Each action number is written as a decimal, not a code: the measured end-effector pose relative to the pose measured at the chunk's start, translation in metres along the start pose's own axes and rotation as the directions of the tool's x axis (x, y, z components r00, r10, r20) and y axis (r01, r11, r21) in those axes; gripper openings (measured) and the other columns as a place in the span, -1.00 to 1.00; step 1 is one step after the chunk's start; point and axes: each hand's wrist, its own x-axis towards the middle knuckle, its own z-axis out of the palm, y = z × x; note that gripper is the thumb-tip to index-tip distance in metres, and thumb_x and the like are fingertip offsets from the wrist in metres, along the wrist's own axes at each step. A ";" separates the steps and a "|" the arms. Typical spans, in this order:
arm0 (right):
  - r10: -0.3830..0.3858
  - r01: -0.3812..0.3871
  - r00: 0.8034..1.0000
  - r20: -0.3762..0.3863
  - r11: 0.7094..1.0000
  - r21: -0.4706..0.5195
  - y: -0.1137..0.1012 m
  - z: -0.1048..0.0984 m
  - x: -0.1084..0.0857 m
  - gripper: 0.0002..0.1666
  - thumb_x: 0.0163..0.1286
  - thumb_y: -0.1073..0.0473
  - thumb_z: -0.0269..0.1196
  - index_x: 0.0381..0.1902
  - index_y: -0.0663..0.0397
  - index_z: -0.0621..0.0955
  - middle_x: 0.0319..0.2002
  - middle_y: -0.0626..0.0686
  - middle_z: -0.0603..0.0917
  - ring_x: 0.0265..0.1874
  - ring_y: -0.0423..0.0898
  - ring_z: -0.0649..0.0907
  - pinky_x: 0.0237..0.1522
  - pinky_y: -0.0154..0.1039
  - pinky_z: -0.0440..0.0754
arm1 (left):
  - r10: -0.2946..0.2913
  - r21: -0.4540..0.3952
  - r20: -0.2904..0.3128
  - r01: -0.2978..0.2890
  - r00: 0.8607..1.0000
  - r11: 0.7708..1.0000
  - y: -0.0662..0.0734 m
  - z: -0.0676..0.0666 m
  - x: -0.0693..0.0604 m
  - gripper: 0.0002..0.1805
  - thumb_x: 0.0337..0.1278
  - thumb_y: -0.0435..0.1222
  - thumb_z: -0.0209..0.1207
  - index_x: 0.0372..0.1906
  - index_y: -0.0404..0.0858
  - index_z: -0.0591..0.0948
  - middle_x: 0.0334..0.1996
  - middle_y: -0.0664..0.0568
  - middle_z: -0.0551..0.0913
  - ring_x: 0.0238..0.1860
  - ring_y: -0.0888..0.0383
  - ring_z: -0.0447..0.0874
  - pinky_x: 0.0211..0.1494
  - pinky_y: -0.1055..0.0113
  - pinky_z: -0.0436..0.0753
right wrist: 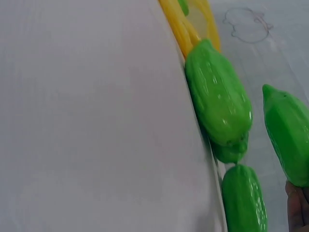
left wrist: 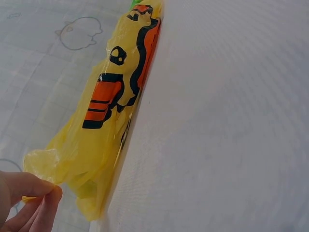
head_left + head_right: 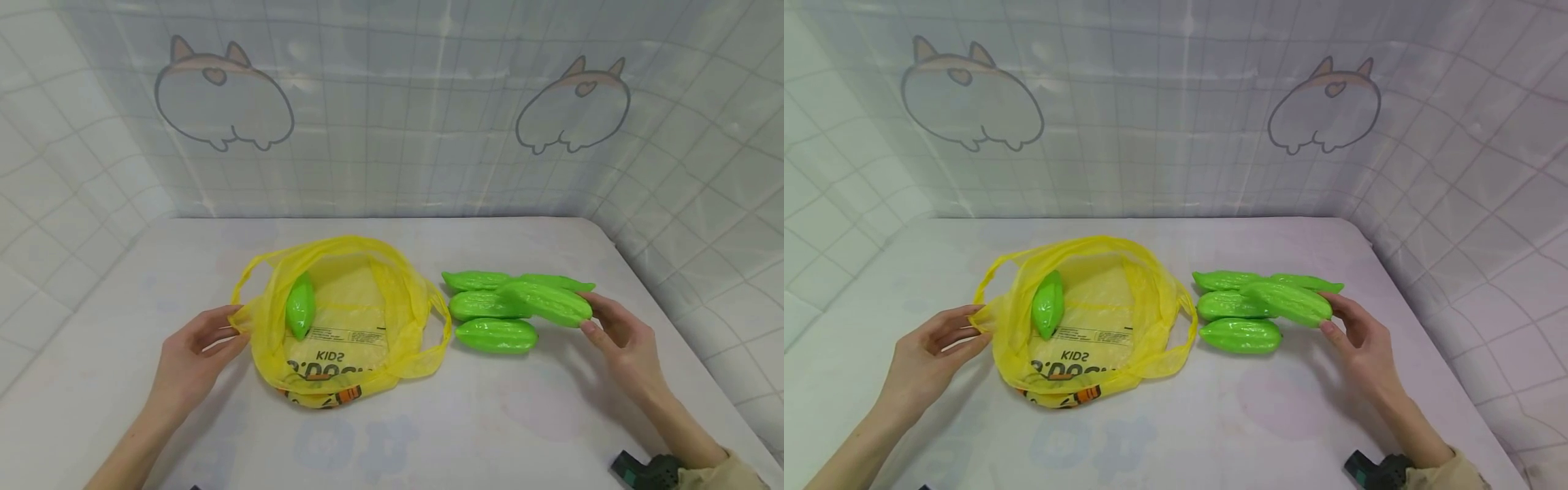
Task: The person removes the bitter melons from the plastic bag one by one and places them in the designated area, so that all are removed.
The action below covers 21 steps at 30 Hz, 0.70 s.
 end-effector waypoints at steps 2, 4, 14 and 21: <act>0.012 -0.012 1.000 -0.014 1.000 -0.019 0.002 -0.006 -0.001 -0.50 0.36 0.58 0.14 0.26 0.44 0.48 0.15 -0.22 0.63 0.14 -0.39 0.59 0.03 -0.67 0.53 | -0.002 -0.005 0.001 0.002 1.000 1.000 -0.001 0.000 0.000 -0.45 0.19 -0.34 0.37 0.29 -0.26 0.52 0.00 0.48 0.54 -0.11 0.60 0.59 -0.09 0.73 0.61; 0.018 -0.019 0.999 -0.029 0.999 -0.040 0.004 -0.011 -0.002 -0.50 0.36 0.57 0.15 0.26 0.43 0.49 0.14 -0.25 0.63 0.14 -0.41 0.59 0.05 -0.68 0.52 | -0.006 -0.005 0.003 0.006 1.000 1.000 -0.001 0.000 0.000 -0.44 0.19 -0.33 0.37 0.29 -0.26 0.52 0.00 0.48 0.54 -0.11 0.60 0.58 -0.09 0.73 0.61; 0.049 -0.055 0.998 -0.042 0.986 -0.158 0.012 -0.025 -0.003 -0.53 0.41 0.50 0.14 0.27 0.39 0.49 0.12 -0.31 0.62 0.10 -0.42 0.59 0.05 -0.69 0.51 | -0.030 0.007 0.008 0.030 1.000 1.000 0.000 0.000 -0.001 -0.44 0.20 -0.26 0.37 0.29 -0.24 0.52 0.01 0.44 0.55 -0.12 0.60 0.58 -0.09 0.74 0.60; 0.052 -0.052 0.999 -0.007 0.991 -0.127 0.023 -0.039 -0.004 -0.53 0.41 0.51 0.11 0.27 0.42 0.48 0.11 -0.29 0.64 0.09 -0.41 0.60 0.05 -0.68 0.51 | -0.008 0.003 0.006 0.008 1.000 1.000 0.001 0.000 0.000 -0.45 0.20 -0.27 0.37 0.28 -0.25 0.53 0.02 0.40 0.57 -0.12 0.59 0.59 -0.09 0.73 0.60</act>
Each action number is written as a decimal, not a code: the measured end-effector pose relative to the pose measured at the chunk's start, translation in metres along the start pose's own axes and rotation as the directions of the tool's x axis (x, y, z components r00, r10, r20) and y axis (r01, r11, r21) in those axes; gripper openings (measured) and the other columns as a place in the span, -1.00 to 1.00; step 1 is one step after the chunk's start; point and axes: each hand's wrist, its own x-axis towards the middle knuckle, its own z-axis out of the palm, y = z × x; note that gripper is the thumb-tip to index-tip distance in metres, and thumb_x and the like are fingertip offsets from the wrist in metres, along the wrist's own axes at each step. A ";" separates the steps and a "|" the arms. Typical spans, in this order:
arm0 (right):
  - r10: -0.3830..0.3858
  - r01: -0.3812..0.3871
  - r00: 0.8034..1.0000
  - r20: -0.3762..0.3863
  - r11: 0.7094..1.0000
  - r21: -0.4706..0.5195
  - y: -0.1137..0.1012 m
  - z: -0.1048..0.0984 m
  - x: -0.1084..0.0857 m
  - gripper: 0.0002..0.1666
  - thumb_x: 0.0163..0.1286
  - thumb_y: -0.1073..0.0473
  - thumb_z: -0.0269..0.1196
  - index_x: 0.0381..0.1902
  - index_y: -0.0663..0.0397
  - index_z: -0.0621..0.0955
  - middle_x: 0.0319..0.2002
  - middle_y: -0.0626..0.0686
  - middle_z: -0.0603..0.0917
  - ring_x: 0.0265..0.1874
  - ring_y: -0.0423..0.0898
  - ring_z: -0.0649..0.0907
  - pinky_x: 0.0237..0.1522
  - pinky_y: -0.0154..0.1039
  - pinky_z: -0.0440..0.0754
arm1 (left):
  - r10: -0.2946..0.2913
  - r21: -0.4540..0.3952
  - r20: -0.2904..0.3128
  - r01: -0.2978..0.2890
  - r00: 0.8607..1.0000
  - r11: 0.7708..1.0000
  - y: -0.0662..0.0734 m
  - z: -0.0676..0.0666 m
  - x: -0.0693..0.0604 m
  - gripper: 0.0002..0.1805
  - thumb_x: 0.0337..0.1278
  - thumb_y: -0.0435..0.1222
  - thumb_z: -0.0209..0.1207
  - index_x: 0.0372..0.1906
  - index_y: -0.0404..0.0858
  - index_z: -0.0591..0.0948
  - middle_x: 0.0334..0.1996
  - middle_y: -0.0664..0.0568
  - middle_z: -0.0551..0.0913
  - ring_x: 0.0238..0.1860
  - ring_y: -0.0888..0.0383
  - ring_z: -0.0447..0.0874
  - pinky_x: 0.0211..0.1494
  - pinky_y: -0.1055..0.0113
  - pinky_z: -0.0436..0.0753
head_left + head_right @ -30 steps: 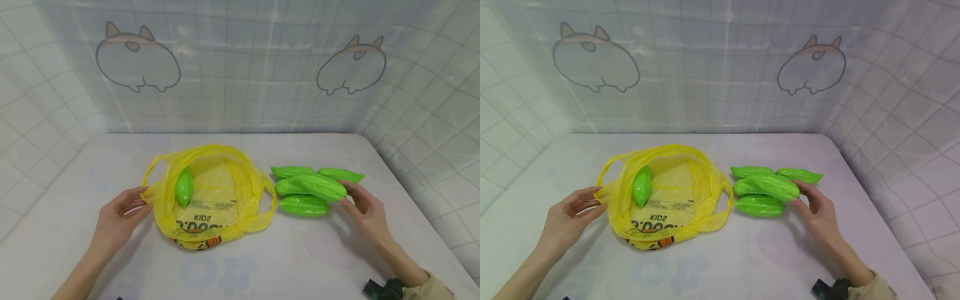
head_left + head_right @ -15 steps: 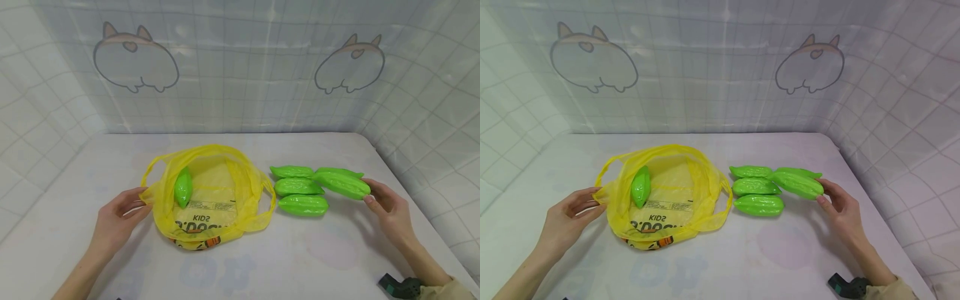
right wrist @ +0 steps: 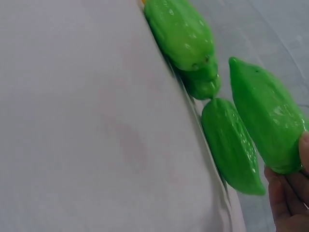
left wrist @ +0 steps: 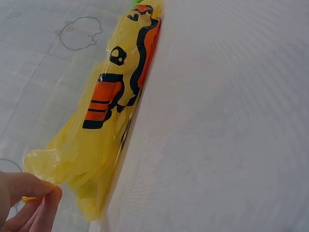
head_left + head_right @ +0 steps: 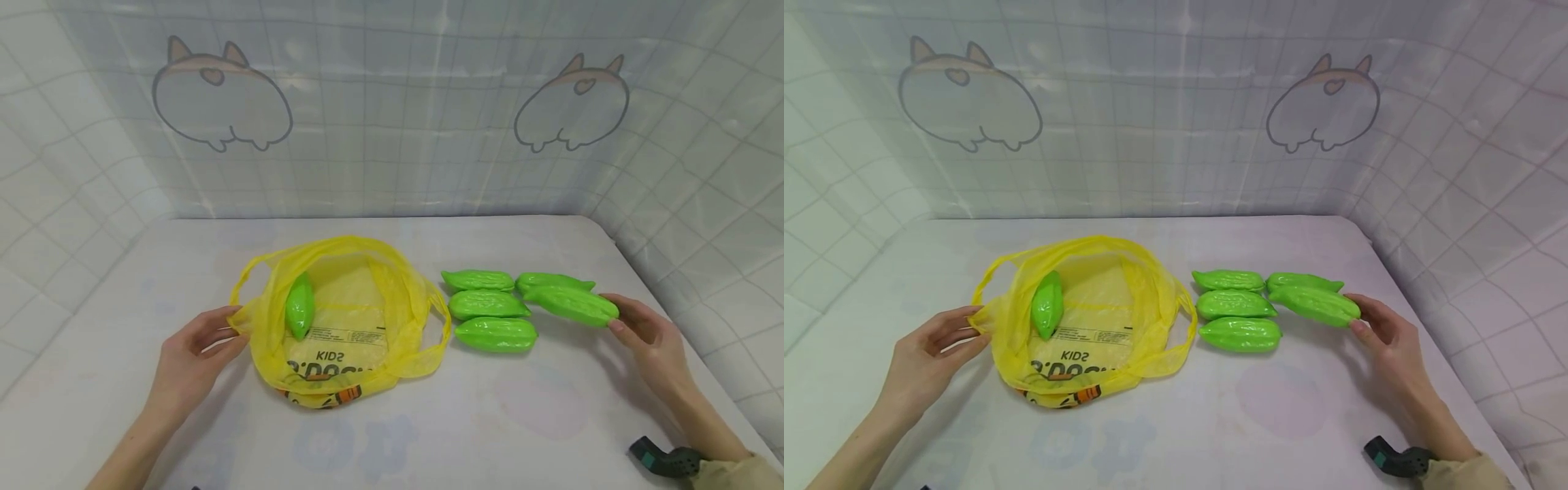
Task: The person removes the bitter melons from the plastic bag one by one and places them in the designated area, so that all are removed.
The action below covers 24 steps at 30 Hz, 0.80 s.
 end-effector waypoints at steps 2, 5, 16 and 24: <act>0.008 -0.008 1.000 0.007 1.000 -0.019 0.003 -0.004 -0.001 -0.53 0.42 0.50 0.10 0.28 0.39 0.48 0.11 -0.32 0.63 0.09 -0.43 0.58 0.02 -0.69 0.50 | 0.002 0.001 -0.001 -0.002 1.000 1.000 0.000 0.000 0.001 -0.45 0.19 -0.29 0.37 0.28 -0.25 0.53 0.02 0.41 0.57 -0.12 0.60 0.59 -0.09 0.73 0.60; 0.018 -0.017 1.000 0.020 0.998 -0.055 0.008 -0.007 -0.002 -0.55 0.45 0.48 0.09 0.28 0.38 0.49 0.10 -0.38 0.61 0.09 -0.46 0.56 0.01 -0.70 0.48 | -0.005 0.009 -0.005 0.006 1.000 1.000 0.000 0.000 0.001 -0.45 0.19 -0.30 0.37 0.28 -0.25 0.53 0.00 0.47 0.55 -0.12 0.61 0.58 -0.10 0.74 0.60; 0.017 -0.012 0.996 0.090 0.998 -0.061 0.026 -0.013 -0.002 -0.59 0.44 0.50 0.07 0.23 0.44 0.51 0.07 -0.41 0.61 0.11 -0.50 0.54 0.03 -0.69 0.44 | -0.023 0.018 0.000 0.023 1.000 1.000 0.001 0.000 0.001 -0.44 0.20 -0.30 0.36 0.30 -0.25 0.52 0.01 0.47 0.53 -0.13 0.62 0.57 -0.10 0.75 0.59; 0.032 -0.020 0.992 0.126 0.996 -0.090 0.029 -0.010 -0.002 -0.59 0.47 0.45 0.08 0.24 0.43 0.49 0.08 -0.46 0.57 0.12 -0.55 0.50 0.03 -0.72 0.41 | 0.008 0.022 -0.007 -0.008 1.000 1.000 0.000 0.001 0.001 -0.45 0.18 -0.32 0.37 0.28 -0.25 0.53 0.03 0.42 0.55 -0.13 0.61 0.58 -0.10 0.75 0.59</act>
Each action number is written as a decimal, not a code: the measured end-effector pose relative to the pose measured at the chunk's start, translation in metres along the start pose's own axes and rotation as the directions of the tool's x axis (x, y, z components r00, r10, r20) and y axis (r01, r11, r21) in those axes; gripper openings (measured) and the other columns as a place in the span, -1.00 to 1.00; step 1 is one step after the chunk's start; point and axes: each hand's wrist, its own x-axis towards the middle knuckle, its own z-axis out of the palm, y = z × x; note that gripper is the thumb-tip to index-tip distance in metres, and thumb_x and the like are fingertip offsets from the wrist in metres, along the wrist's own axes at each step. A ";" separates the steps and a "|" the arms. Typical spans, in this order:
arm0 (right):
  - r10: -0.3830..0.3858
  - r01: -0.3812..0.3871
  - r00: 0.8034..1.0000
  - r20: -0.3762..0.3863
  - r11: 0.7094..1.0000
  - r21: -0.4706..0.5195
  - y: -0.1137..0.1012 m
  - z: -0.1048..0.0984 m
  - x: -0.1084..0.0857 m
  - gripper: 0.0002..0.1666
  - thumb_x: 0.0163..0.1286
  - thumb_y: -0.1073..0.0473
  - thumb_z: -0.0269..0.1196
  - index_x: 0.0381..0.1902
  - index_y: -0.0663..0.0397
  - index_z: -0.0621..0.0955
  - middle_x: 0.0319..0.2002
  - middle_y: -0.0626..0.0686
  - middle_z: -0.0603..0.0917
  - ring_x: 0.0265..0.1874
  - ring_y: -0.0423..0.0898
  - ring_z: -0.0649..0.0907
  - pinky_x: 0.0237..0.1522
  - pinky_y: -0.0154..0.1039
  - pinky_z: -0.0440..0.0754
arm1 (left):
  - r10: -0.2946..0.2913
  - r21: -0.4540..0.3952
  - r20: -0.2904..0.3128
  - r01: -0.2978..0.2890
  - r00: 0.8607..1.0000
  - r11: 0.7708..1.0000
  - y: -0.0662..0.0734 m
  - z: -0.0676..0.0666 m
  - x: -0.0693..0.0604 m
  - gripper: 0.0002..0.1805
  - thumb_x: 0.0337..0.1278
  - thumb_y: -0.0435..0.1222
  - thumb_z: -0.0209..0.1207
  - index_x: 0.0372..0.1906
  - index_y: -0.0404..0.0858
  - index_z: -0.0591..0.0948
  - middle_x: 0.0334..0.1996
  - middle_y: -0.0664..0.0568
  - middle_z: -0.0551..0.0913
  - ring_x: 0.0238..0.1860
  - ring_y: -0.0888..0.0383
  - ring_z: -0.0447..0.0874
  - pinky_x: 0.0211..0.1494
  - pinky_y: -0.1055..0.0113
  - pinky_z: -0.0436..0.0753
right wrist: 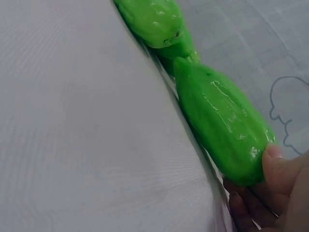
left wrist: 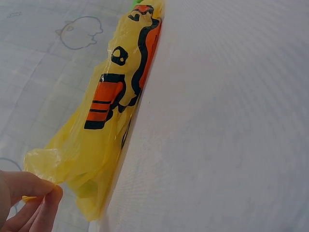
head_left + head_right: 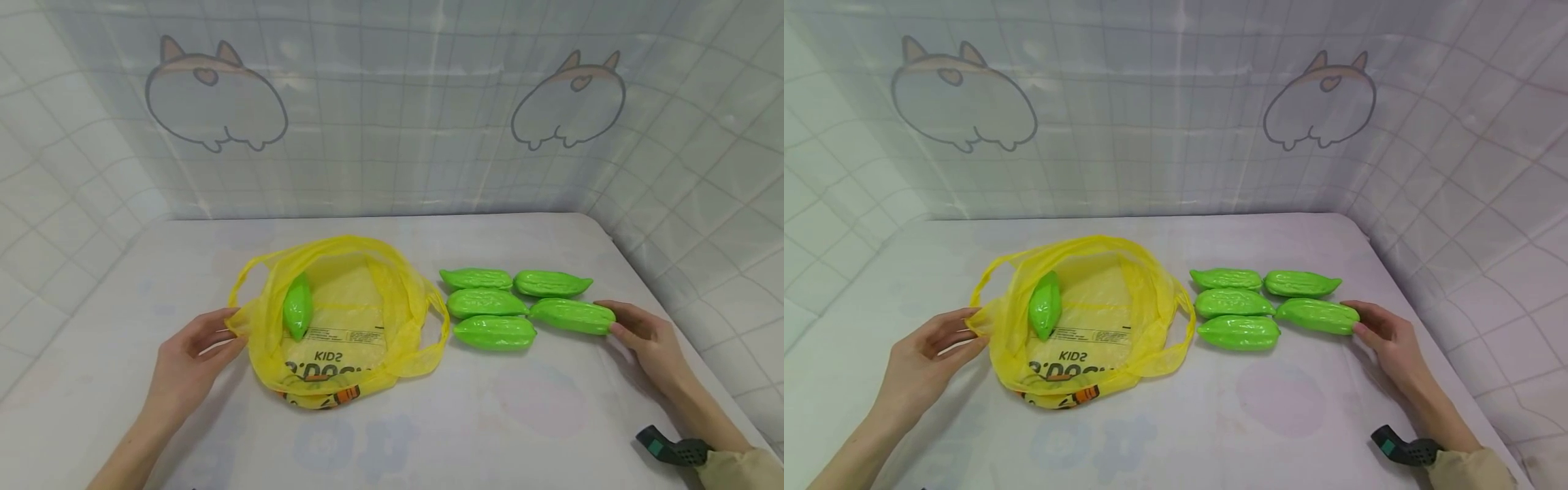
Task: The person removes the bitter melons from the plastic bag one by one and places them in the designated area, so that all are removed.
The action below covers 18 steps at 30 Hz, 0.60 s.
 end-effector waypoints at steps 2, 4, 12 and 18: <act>0.002 -0.002 1.000 0.004 1.000 -0.011 -0.001 0.000 0.000 -0.58 0.47 0.43 0.09 0.26 0.41 0.49 0.10 -0.47 0.56 0.13 -0.57 0.49 0.04 -0.73 0.41 | -0.008 0.005 0.008 0.008 1.000 1.000 0.000 0.000 0.000 -0.46 0.20 -0.29 0.36 0.28 -0.24 0.53 0.04 0.40 0.55 -0.13 0.61 0.57 -0.10 0.75 0.59; 0.006 -0.006 1.000 0.008 1.000 -0.018 -0.002 0.001 0.000 -0.56 0.48 0.41 0.11 0.28 0.41 0.47 0.12 -0.47 0.55 0.14 -0.58 0.48 0.04 -0.73 0.40 | -0.021 0.007 0.017 0.021 1.000 1.000 0.000 -0.001 -0.001 -0.45 0.22 -0.26 0.36 0.30 -0.24 0.52 0.05 0.37 0.55 -0.12 0.61 0.57 -0.09 0.75 0.59; 0.096 -0.097 0.995 -0.033 0.995 -0.035 -0.008 0.002 0.000 -0.54 0.49 0.30 0.16 0.30 0.33 0.48 0.11 -0.49 0.53 0.08 -0.61 0.51 0.02 -0.74 0.42 | -0.051 0.014 0.031 0.051 0.998 0.999 0.000 -0.003 -0.001 -0.43 0.23 -0.19 0.35 0.32 -0.21 0.51 0.09 0.29 0.57 -0.10 0.60 0.56 -0.08 0.75 0.59; 0.112 -0.117 0.992 -0.061 0.990 -0.079 -0.008 0.003 0.000 -0.52 0.48 0.23 0.22 0.28 0.31 0.50 0.06 -0.54 0.51 0.02 -0.62 0.52 -0.03 -0.75 0.44 | -0.035 0.002 0.030 0.034 0.999 0.999 0.000 -0.002 -0.001 -0.44 0.23 -0.22 0.35 0.31 -0.23 0.51 0.07 0.35 0.55 -0.09 0.60 0.56 -0.07 0.74 0.59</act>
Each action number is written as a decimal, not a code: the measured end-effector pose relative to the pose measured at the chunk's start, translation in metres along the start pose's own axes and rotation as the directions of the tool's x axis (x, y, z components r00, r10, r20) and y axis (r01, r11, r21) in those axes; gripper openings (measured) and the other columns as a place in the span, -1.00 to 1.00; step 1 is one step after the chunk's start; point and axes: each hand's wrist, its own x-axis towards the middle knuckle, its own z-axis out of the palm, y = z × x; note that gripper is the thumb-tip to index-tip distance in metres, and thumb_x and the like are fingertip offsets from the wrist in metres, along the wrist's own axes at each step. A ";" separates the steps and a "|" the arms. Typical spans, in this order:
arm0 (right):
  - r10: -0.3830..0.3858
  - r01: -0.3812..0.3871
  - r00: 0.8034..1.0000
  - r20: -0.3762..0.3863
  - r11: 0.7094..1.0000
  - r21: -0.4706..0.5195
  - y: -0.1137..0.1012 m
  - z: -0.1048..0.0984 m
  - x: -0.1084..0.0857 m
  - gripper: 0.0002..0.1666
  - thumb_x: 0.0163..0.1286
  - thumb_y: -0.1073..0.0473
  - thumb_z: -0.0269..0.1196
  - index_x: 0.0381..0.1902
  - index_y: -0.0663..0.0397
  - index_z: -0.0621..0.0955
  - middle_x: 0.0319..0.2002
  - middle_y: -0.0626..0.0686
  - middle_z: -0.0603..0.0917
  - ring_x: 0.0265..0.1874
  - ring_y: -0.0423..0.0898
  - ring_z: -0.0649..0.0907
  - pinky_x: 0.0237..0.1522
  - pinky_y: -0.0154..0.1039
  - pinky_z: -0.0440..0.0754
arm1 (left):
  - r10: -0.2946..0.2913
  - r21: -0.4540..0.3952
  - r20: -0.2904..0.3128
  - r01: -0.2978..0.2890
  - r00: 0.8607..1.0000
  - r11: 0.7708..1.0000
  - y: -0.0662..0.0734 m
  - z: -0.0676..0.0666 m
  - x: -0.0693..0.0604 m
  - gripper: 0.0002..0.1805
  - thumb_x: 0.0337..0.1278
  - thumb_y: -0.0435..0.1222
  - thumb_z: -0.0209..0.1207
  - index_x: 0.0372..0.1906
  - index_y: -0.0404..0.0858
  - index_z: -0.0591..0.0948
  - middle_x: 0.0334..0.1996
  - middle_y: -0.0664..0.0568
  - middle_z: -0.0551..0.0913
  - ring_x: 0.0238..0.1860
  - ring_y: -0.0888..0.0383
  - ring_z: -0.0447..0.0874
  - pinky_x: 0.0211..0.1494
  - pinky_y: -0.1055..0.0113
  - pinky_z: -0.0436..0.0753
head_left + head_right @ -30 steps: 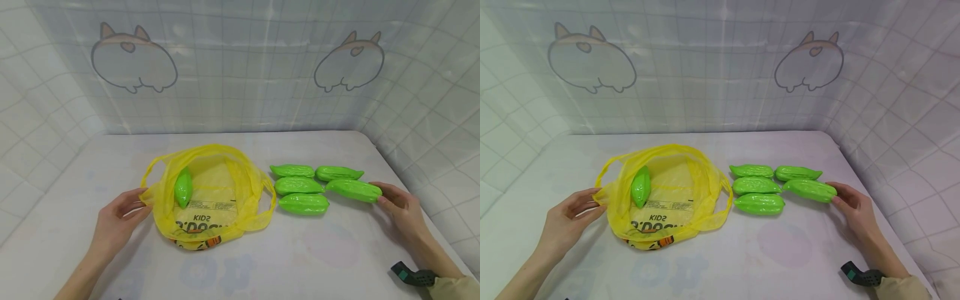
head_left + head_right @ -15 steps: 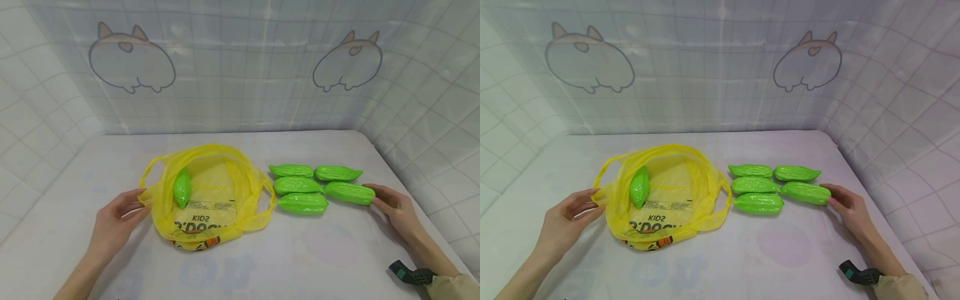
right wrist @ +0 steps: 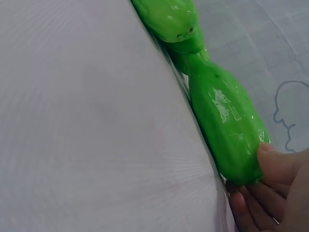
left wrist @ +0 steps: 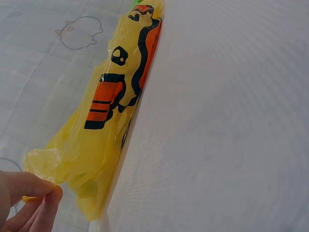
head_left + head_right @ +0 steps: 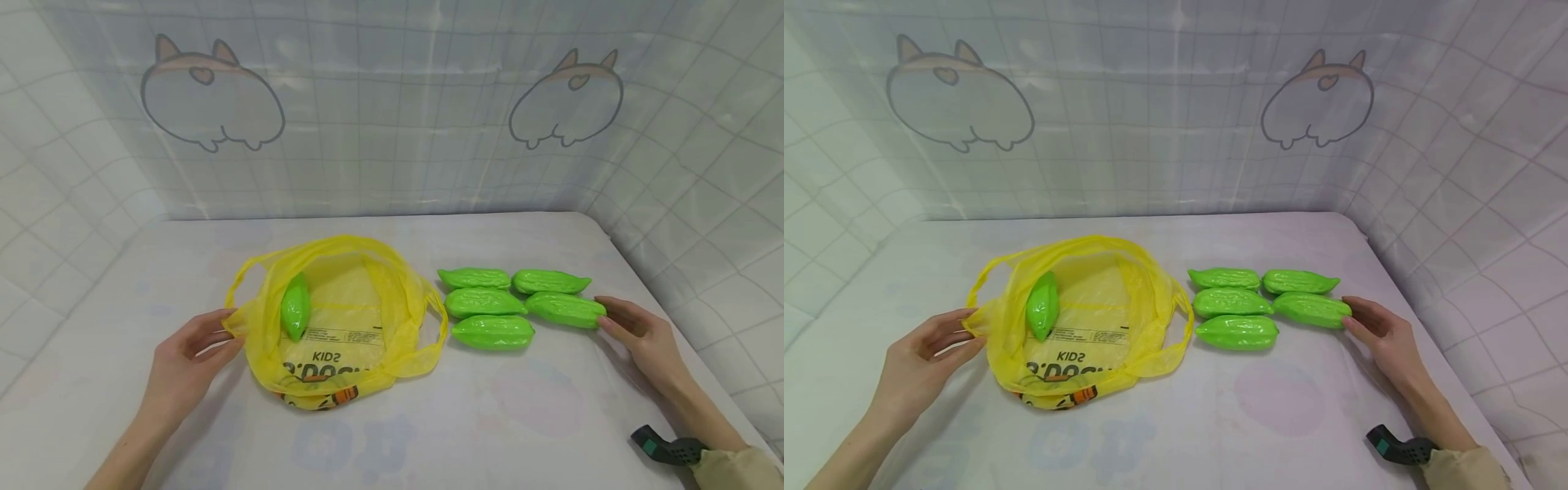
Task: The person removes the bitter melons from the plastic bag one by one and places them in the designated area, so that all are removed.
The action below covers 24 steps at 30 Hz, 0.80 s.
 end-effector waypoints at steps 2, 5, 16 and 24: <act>0.015 -0.015 1.000 -0.002 1.000 -0.017 0.000 0.000 0.000 -0.50 0.47 0.18 0.24 0.29 0.29 0.50 0.04 -0.55 0.51 0.00 -0.64 0.52 -0.06 -0.76 0.45 | 0.001 0.001 -0.001 -0.001 1.000 1.000 0.000 0.000 0.000 -0.44 0.23 -0.22 0.35 0.31 -0.23 0.51 0.07 0.35 0.55 -0.09 0.60 0.56 -0.07 0.74 0.59; 0.056 -0.056 0.998 -0.008 0.998 -0.027 0.000 0.000 0.001 -0.48 0.46 0.12 0.26 0.29 0.25 0.51 0.00 -0.56 0.52 -0.03 -0.66 0.52 -0.09 -0.76 0.45 | -0.006 0.005 -0.002 0.006 1.000 1.000 0.000 0.000 0.000 -0.44 0.23 -0.21 0.35 0.31 -0.23 0.51 0.07 0.34 0.55 -0.10 0.61 0.56 -0.08 0.75 0.59; 0.080 -0.080 0.997 -0.016 0.997 -0.020 0.000 0.001 0.000 -0.48 0.45 0.11 0.27 0.28 0.24 0.53 -0.02 -0.56 0.54 -0.04 -0.66 0.52 -0.10 -0.75 0.46 | 0.020 -0.006 -0.012 -0.020 1.000 1.000 0.001 0.000 -0.001 -0.44 0.22 -0.24 0.35 0.30 -0.25 0.52 0.00 0.42 0.56 -0.11 0.60 0.58 -0.08 0.74 0.60; 0.071 -0.072 0.997 -0.024 0.997 -0.039 0.002 0.001 0.001 -0.47 0.46 0.09 0.27 0.28 0.25 0.52 0.00 -0.56 0.52 -0.01 -0.68 0.48 -0.09 -0.77 0.42 | 0.005 0.000 -0.010 -0.005 1.000 1.000 0.002 -0.001 -0.001 -0.44 0.23 -0.22 0.35 0.30 -0.24 0.52 0.02 0.41 0.56 -0.11 0.60 0.57 -0.08 0.75 0.59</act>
